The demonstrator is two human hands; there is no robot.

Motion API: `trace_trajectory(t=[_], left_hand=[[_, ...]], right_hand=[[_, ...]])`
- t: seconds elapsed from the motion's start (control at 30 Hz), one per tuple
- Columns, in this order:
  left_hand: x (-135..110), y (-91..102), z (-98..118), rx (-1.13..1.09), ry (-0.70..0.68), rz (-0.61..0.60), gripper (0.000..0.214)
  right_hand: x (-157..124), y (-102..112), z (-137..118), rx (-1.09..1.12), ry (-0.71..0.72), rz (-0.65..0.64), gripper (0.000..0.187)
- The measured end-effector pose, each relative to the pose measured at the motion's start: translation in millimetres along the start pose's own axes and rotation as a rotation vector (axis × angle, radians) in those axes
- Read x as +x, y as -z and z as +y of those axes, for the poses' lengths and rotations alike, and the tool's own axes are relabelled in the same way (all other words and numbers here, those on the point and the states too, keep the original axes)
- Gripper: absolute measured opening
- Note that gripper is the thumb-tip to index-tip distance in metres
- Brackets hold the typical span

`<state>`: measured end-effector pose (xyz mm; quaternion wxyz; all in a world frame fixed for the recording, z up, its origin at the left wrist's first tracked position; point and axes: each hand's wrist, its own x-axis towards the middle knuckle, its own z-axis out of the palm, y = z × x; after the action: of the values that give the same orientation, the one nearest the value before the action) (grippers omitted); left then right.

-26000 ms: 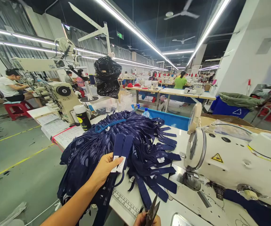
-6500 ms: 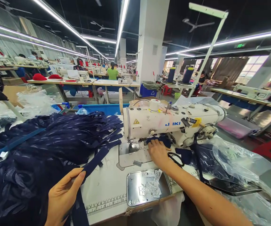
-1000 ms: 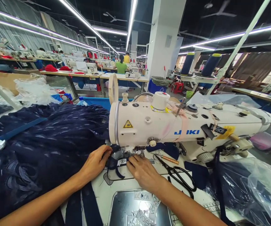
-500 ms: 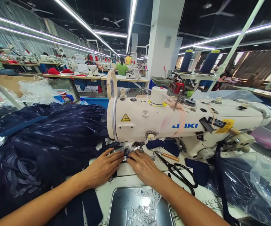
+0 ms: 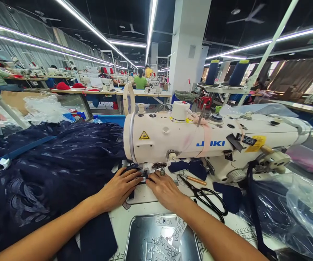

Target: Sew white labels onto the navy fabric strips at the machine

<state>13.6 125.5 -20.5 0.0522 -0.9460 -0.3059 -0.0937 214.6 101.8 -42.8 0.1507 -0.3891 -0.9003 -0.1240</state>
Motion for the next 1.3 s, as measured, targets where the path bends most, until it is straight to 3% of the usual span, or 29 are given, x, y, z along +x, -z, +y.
trace_trajectory(t=[0.97,1.3], left_hand=[[3,0.1,-12,0.070,-0.025,-0.028,0.035],[5,-2.6,-17,0.062,-0.031,-0.010,0.035]], right_hand=[[6,4,-3,-0.085,-0.024,0.015,0.026],[4,4,-4,0.013,-0.105,0.030,0.026]])
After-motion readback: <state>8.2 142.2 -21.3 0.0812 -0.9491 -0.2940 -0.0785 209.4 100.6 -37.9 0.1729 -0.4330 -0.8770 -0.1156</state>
